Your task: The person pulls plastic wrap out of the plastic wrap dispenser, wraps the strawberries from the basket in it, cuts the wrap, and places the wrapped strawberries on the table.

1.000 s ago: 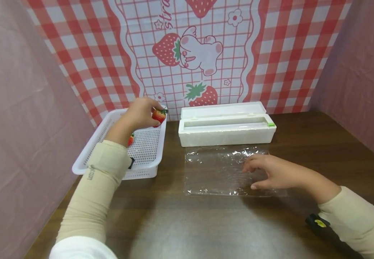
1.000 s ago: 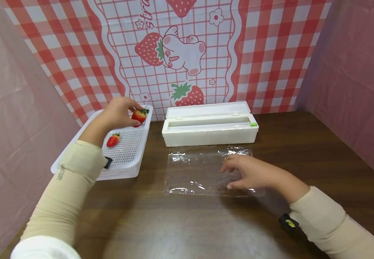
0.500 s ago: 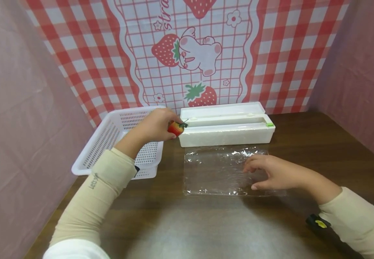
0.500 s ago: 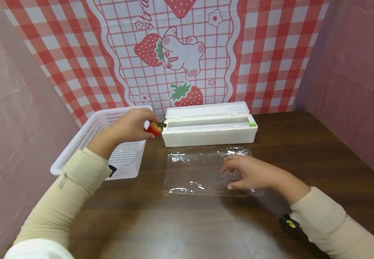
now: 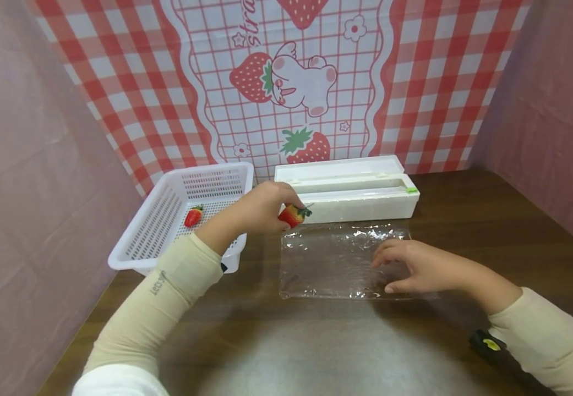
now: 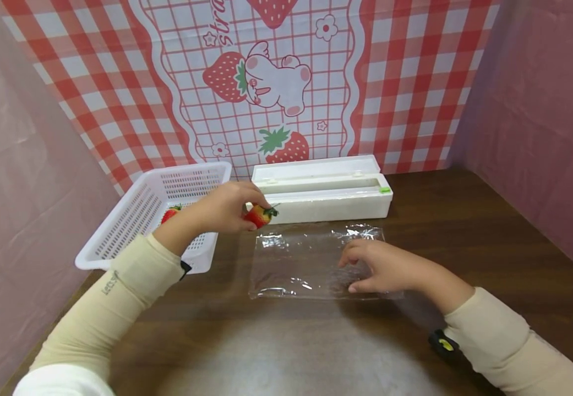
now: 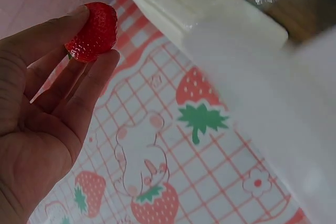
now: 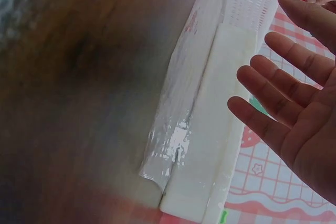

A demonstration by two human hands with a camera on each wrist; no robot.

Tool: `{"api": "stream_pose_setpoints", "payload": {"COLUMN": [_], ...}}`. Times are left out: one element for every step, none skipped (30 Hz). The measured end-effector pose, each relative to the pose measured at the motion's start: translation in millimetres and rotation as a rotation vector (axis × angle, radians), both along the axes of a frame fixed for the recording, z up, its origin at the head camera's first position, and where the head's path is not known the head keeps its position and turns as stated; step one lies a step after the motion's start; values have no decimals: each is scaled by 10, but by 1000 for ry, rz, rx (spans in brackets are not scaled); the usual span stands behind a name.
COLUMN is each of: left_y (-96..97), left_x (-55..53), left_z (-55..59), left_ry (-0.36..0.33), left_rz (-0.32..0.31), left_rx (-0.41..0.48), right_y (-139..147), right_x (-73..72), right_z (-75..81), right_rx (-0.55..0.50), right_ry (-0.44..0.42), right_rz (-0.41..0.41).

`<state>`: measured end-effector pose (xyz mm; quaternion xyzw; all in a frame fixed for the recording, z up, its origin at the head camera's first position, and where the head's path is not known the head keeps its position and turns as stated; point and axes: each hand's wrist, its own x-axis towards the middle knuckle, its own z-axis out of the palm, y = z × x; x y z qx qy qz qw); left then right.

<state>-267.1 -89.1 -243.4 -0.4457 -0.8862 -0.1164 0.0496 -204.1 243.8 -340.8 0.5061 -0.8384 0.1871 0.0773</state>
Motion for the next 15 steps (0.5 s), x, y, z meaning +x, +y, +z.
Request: {"api": "stream_pose_setpoints", "payload": {"left_y": [27, 55, 83, 111, 140, 168, 199, 228, 255, 283, 314, 343, 371, 399, 427], "left_x": [4, 6, 7, 6, 3, -1, -7, -12, -17, -21, -26, -29, -32, -37, -41], "left_z": [-23, -47, -73, -101, -130, -161, -189, -217, -243, -265, -285, -305, -324, -345, -364], "left_ry": [-5, -11, -18, -22, -29, -36, -39, -44, -53, -58, -63, -70, -76, -78, -78], "left_rz": [-10, -20, -29, -41, -53, -64, -75, -84, -89, -97, -102, -105, -110, -116, -129], "left_rx": [-3, -5, -8, -12, -15, -17, -23, -32, -41, -53, -66, -80, -96, -113, -130], "right_y": [1, 2, 4, 7, 9, 12, 15, 19, 23, 26, 29, 34, 39, 42, 47], "right_x": [2, 5, 9, 12, 15, 18, 21, 23, 25, 27, 30, 32, 33, 34, 34], "right_z": [-5, -10, -14, -16, -18, -18, -18, -17, -16, -14, -10, -6, -3, -1, 2], "right_rx": [0, 0, 0, 0, 0, 0, 0, 2, 4, 6, 9, 12, 14, 16, 16], "right_ry": [2, 1, 1, 1, 0, 3, 5, 6, 6, 6, 4, 1, -2, -4, -7], "right_rz": [-2, -3, -5, -7, -8, -9, -11, -13, -16, -19, -23, -28, -31, -34, -36]}}
